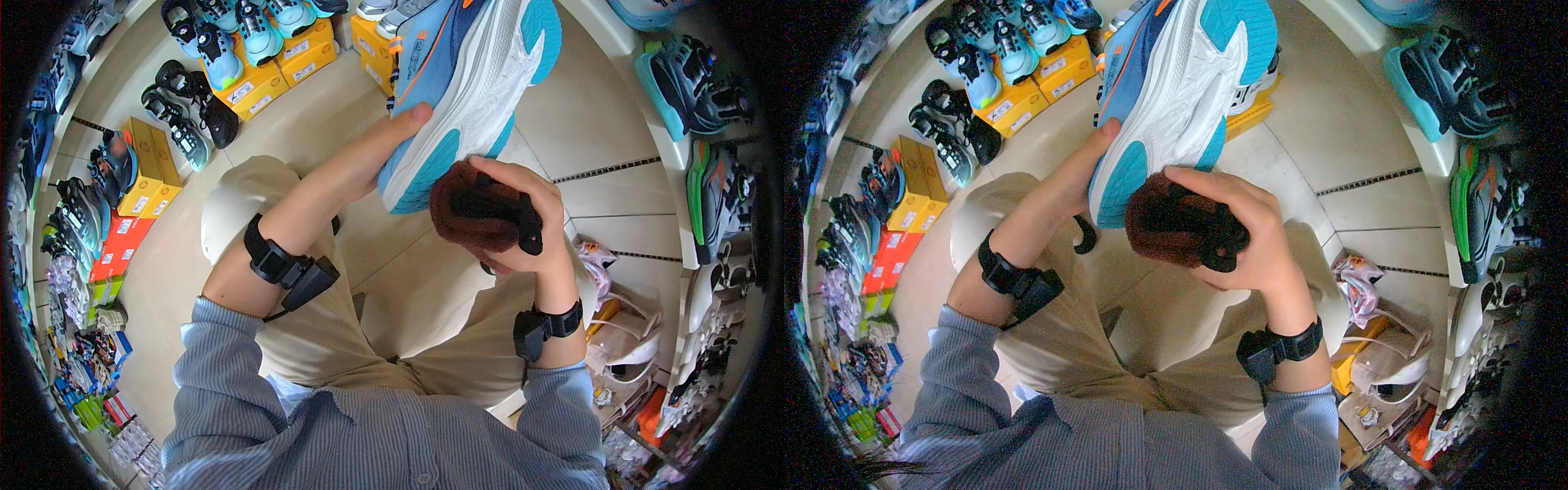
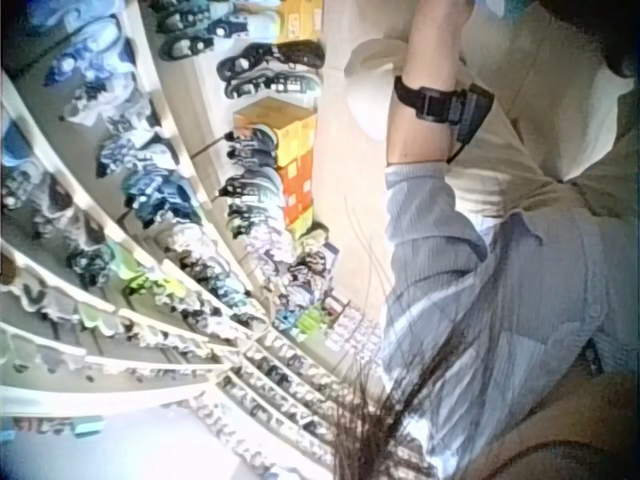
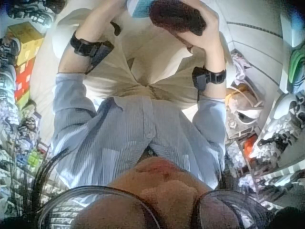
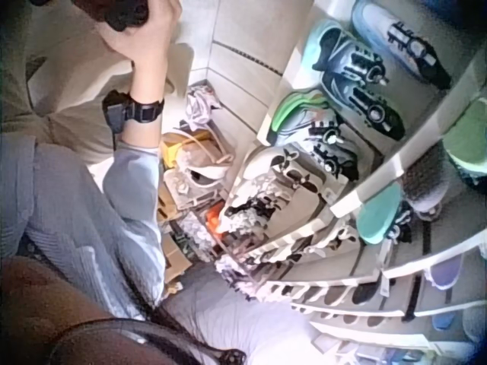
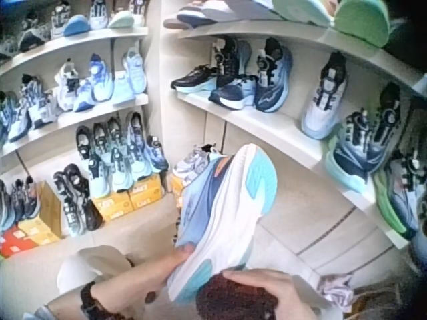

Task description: The recorder picks up multiple sneakers from a shelf, wipes them with a brown cloth, and returns them.

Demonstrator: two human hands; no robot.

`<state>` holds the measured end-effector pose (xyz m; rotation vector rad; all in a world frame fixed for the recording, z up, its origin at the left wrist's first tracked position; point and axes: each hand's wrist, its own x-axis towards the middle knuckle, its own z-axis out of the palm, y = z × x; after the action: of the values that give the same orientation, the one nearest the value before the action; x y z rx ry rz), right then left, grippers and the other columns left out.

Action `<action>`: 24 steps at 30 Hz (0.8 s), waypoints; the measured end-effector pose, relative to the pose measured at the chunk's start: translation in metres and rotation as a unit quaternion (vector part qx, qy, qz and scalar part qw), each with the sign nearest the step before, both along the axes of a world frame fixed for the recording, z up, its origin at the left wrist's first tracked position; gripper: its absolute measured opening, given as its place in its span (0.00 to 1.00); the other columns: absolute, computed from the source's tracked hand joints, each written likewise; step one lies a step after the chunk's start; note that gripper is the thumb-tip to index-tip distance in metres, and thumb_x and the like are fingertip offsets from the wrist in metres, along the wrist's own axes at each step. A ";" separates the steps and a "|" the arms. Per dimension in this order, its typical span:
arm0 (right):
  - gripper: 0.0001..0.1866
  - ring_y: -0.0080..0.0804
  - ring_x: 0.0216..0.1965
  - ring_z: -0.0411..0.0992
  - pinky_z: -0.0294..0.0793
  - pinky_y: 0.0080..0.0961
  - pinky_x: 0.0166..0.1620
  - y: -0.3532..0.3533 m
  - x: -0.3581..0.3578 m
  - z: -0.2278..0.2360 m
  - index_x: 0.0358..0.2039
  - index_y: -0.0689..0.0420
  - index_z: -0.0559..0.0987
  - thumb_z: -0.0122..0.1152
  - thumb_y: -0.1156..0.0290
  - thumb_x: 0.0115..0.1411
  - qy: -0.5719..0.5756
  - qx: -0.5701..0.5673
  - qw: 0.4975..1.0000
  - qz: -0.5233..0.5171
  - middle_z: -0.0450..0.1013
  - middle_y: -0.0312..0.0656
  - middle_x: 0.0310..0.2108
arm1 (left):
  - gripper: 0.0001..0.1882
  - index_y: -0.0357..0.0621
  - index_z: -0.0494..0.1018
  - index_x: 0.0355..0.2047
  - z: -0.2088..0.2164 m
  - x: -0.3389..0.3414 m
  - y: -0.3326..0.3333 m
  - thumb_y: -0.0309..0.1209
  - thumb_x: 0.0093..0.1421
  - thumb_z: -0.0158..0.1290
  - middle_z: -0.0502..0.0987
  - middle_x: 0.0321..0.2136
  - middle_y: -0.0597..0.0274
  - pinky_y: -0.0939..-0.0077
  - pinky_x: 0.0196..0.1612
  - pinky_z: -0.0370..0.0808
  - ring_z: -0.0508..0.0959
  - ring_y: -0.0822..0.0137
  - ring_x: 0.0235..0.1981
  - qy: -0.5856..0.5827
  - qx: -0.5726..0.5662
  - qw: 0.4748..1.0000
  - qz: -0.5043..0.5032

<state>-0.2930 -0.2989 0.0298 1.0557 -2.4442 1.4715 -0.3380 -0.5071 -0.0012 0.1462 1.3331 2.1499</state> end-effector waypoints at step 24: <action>0.34 0.44 0.35 0.71 0.70 0.31 0.40 -0.001 0.008 0.010 0.45 0.56 0.71 0.63 0.68 0.31 0.038 0.099 0.994 -0.037 0.72 0.46 0.35 | 0.35 0.37 0.57 0.53 -0.010 0.002 0.002 0.52 0.54 0.48 0.68 0.46 0.56 0.78 0.47 0.67 0.70 0.69 0.45 -0.005 -0.006 1.000 -0.011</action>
<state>-0.2850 -0.2997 0.0401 1.0204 -2.5853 1.1641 -0.3363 -0.5053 -0.0111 0.1462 1.3324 2.1210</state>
